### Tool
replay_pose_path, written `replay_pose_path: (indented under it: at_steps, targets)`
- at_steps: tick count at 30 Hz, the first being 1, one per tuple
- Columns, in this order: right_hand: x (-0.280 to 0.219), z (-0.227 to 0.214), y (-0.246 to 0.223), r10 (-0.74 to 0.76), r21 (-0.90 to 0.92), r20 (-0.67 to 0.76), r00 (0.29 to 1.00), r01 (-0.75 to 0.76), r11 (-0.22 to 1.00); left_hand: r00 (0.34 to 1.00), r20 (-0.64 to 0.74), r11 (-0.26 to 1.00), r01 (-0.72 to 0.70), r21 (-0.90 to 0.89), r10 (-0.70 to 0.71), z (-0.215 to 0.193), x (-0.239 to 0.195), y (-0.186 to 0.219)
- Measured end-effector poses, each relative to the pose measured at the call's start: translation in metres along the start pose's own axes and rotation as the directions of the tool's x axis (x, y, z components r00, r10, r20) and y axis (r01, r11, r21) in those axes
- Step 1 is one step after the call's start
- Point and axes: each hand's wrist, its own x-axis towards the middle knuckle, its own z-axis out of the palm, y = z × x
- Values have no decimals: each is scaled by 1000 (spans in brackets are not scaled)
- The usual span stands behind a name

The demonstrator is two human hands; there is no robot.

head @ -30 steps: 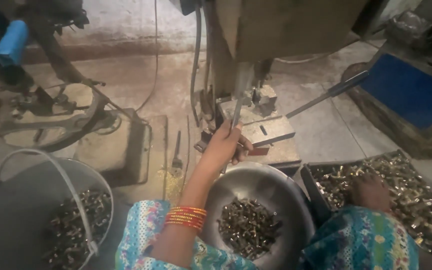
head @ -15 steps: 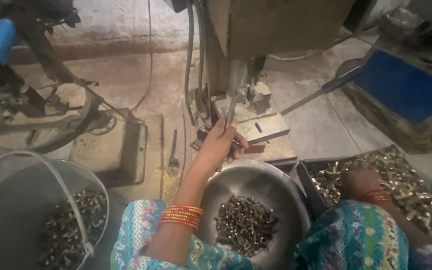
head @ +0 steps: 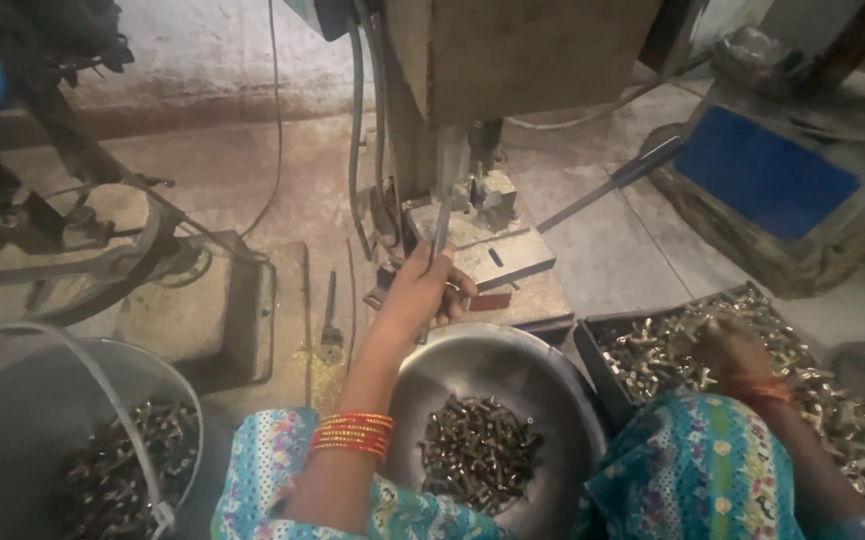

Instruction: The person uses a manual press machine to process or assemble small metal components.

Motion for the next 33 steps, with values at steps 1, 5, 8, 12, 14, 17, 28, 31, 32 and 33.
replay_pose_path:
  at_steps: [1,5,8,12,14,17,28,31,32,33]
  targets:
    - [-16,-18,-36,1,1,0,1000,-1,1000,1000,1,1000,1,2,-1,-1,1,0]
    - [-61,-80,-169,-55,207,148,987,24,978,999,23,999,-34,1,34,-1,1,0]
    - [-56,-96,-236,-2,603,173,985,-104,791,1000,3,1000,13,10,-13,3,-7,13]
    - [-41,-91,-292,-14,724,51,999,-27,689,990,-18,984,138,113,-137,-9,1,19]
    - [-31,-72,-299,-239,577,-161,958,288,765,993,4,984,116,133,-117,-18,3,17]
    - [-35,-50,-338,-491,366,-326,808,586,723,995,28,985,87,147,-92,-22,6,16]
    - [-26,4,-419,-633,141,-540,555,801,582,998,7,994,63,89,-63,-6,6,3]
    - [-19,4,-422,-635,63,-612,470,830,554,996,-53,996,77,52,-75,17,8,-15]
    - [-18,4,-422,-611,105,-588,530,799,592,993,-97,995,65,-71,-71,29,12,-30]
    - [-18,2,-422,-585,145,-560,587,764,628,987,-140,980,45,-192,-73,42,15,-45]
